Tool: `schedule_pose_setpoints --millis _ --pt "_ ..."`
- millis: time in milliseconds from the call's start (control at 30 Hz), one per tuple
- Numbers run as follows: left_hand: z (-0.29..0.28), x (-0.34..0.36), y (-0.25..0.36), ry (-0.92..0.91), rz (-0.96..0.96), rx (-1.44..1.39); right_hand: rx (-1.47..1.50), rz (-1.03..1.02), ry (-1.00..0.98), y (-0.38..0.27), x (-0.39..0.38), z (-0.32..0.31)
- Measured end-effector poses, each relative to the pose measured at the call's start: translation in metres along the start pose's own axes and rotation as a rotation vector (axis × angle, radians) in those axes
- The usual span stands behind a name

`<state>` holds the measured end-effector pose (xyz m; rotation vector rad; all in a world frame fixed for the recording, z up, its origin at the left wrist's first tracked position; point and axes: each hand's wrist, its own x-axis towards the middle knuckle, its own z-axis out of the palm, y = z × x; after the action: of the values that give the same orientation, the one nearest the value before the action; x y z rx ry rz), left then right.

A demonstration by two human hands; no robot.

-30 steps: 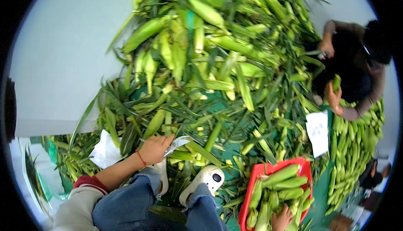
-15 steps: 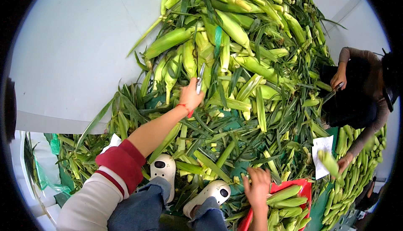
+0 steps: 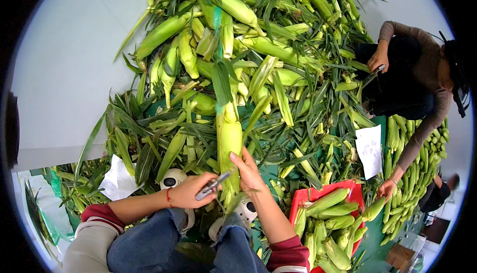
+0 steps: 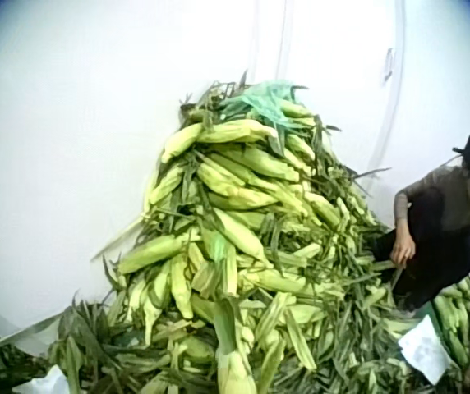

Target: The person uses garden shears to trim the ends and peel back the husks from ears of corn, placing the shucked corn into a red plastic bin.

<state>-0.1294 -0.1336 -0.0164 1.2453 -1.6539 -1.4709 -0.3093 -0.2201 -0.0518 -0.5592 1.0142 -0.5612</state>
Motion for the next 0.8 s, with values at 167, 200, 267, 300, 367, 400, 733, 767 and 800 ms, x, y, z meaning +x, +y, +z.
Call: schedule_pose_setpoints --millis 167,200,267,300,367,400,733,767,800 --pt "-0.068 0.031 0.054 0.404 0.499 0.710 -1.196 -0.620 0.013 -0.084 -0.027 -0.007" --pt "-0.076 0.041 0.061 0.397 0.499 0.826 -1.426 -0.680 0.018 -0.094 -0.034 -0.005" --pt "-0.084 0.052 0.055 0.134 0.271 0.816 -1.477 -0.667 -0.068 -0.105 -0.043 0.001" --pt "-0.084 0.055 0.048 -0.055 0.102 0.706 -1.530 -0.657 -0.146 -0.108 -0.046 0.003" --pt "-0.084 0.053 0.023 -0.158 -0.101 0.342 -1.568 -0.712 -0.159 -0.106 -0.046 0.005" --pt "-0.084 0.051 0.008 -0.246 -0.296 -0.024 -1.662 -0.878 0.010 -0.102 -0.045 0.006" --pt "-0.016 0.023 -0.004 -0.011 -0.273 0.006 0.507 -0.233 0.386 0.011 -0.047 0.009" --pt "-0.013 0.020 -0.004 -0.017 -0.271 0.009 0.627 -0.189 0.347 0.009 -0.045 0.013" --pt "-0.009 0.015 -0.006 0.007 -0.079 0.147 0.674 -0.120 0.299 0.014 -0.042 0.006"
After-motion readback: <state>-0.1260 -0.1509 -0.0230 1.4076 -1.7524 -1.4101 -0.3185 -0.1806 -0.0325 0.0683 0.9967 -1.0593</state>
